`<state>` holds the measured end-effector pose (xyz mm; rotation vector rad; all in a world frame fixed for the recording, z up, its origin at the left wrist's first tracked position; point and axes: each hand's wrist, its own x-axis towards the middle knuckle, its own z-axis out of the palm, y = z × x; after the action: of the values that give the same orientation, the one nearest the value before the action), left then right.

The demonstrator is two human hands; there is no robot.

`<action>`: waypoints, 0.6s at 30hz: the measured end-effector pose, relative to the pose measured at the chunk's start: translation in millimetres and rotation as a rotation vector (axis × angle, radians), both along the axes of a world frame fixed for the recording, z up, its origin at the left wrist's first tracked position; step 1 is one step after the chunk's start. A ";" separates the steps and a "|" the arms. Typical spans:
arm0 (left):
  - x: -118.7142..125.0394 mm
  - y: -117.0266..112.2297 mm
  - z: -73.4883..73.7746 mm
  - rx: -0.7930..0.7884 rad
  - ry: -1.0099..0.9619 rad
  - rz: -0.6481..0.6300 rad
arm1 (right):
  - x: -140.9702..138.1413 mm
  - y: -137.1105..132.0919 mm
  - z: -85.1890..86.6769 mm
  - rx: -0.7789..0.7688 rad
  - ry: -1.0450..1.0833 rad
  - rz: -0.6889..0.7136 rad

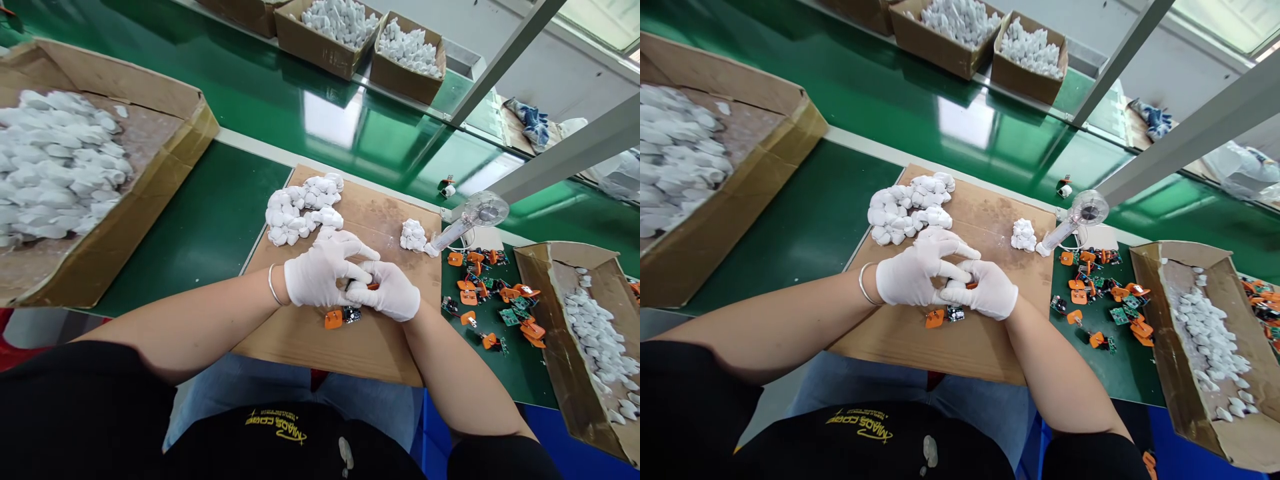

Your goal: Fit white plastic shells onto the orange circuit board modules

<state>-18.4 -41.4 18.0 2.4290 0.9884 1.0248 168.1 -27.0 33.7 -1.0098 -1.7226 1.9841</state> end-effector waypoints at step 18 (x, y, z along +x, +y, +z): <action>2.3 1.0 -3.4 -0.145 -0.243 0.390 | 23.3 30.6 -10.2 0.816 -0.407 -0.797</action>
<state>-16.1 -40.3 14.6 1.9796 1.4237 1.2854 191.4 3.6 23.5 -1.4780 -1.6625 0.5320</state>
